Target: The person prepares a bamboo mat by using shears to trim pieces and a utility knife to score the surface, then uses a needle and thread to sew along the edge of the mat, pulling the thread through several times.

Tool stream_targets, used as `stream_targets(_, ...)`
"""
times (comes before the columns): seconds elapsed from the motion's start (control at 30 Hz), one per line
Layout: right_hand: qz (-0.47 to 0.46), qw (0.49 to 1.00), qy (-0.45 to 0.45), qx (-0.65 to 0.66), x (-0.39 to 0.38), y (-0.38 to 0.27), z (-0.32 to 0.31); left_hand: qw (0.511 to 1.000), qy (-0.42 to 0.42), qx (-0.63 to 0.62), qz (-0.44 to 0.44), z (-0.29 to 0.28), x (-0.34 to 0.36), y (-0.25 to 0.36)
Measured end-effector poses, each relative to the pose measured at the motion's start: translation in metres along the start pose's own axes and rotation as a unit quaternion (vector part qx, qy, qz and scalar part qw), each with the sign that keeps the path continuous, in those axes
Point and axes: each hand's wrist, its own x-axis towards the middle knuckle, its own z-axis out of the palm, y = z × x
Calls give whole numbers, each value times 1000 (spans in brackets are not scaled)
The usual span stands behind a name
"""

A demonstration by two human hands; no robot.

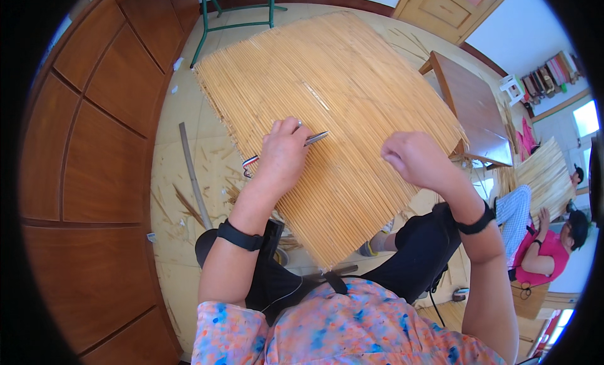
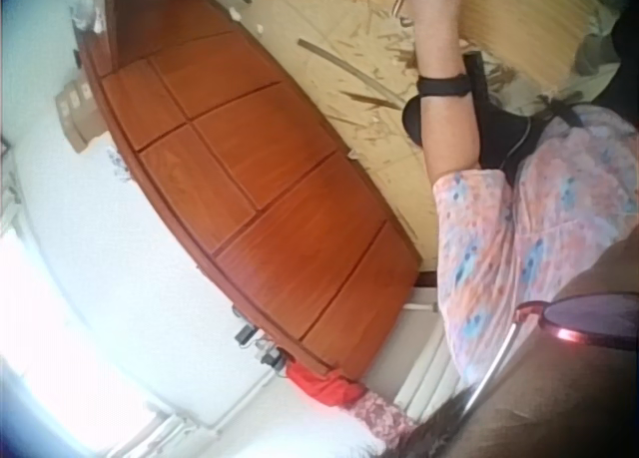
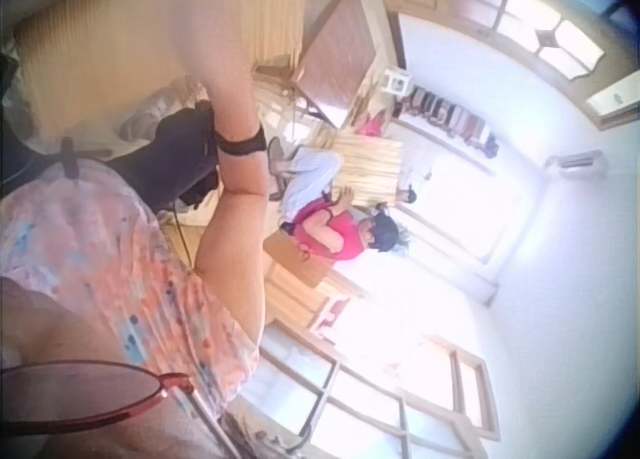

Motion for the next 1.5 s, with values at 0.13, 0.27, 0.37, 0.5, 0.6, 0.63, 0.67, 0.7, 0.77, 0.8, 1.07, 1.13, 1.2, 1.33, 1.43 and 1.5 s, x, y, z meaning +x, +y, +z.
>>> stream_targets(0.13,13,996,-24,81,-58,-16,-9,999,-48,-9,15,-12,0,9)
stream_targets(0.27,31,988,-32,147,-102,-29,-2,993,-70,-30,91,-16,7,21)
stream_targets(0.37,68,981,-18,179,-123,-34,5,978,-169,27,117,-10,24,42)
stream_targets(0.5,70,971,2,227,-143,-32,14,962,-207,66,164,2,32,39)
stream_targets(0.6,73,968,8,238,-159,-22,26,952,-233,107,166,1,34,44)
stream_targets(0.63,74,967,7,245,-165,-19,30,946,-253,133,154,0,35,49)
stream_targets(0.67,78,964,7,255,-170,-17,34,944,-260,134,152,-1,36,54)
stream_targets(0.7,83,961,6,264,-174,-15,38,942,-259,145,157,-1,36,58)
stream_targets(0.77,78,956,0,283,-179,-14,41,939,-262,157,160,1,37,61)
stream_targets(0.8,74,952,-4,296,-182,-14,43,941,-262,159,145,3,37,61)
stream_targets(1.07,43,940,47,334,-181,-18,52,943,-225,158,188,3,39,59)
stream_targets(1.13,45,937,52,341,-180,-18,54,952,-274,115,79,0,48,61)
stream_targets(1.2,29,932,95,349,-180,-18,60,953,-261,123,97,1,50,52)
stream_targets(1.33,32,928,113,355,-183,-17,64,952,-251,129,116,6,52,47)
stream_targets(1.43,30,933,102,345,-183,-18,67,951,-243,151,119,6,45,51)
stream_targets(1.5,37,925,84,369,-180,-20,70,954,-242,146,98,7,47,53)
